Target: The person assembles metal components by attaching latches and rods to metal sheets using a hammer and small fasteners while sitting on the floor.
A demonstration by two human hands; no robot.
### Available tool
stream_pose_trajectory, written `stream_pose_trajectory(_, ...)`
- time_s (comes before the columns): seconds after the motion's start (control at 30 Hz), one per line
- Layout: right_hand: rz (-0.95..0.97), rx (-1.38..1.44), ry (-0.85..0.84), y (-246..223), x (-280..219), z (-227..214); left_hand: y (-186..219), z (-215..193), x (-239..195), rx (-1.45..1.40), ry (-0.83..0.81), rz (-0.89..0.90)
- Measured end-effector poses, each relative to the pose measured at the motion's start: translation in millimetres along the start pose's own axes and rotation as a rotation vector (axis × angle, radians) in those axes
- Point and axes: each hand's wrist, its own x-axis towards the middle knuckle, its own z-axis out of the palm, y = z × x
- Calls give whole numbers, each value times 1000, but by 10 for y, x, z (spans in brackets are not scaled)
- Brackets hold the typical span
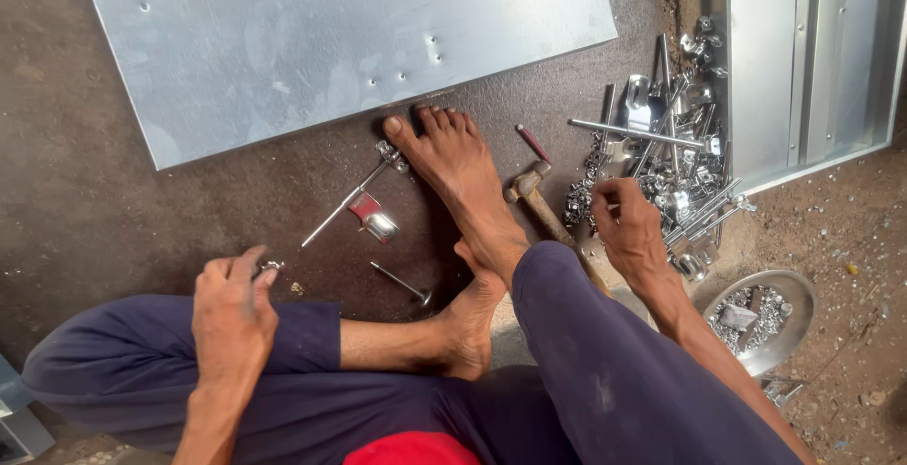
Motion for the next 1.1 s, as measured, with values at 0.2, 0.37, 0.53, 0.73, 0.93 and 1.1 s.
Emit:
stream_pose_trajectory(0.2, -236, -244, -118, -129, 103, -69, 513, 93, 239, -759, -97, -165)
stream_pose_trajectory(0.37, -280, -381, -100, -142, 147, -74, 1228, 271, 514, -1163, -255, -184)
stream_pose_trajectory(0.53, -106, -127, -9, -162, 409, 17, 1469, 388, 609, -1274, -307, -150)
stream_pose_trajectory(0.73, -239, -176, 36, -381, 773, 73, 1528, 655, 694, -1421, -333, -238)
stream_pose_trajectory(0.93, -216, -185, 63, -453, 944, 125, 1600, 750, 830, -1324, -307, -274)
stream_pose_trajectory(1.1, -160, -173, 55, -614, 1122, 48, 1714, 814, 824, -1317, -352, -307)
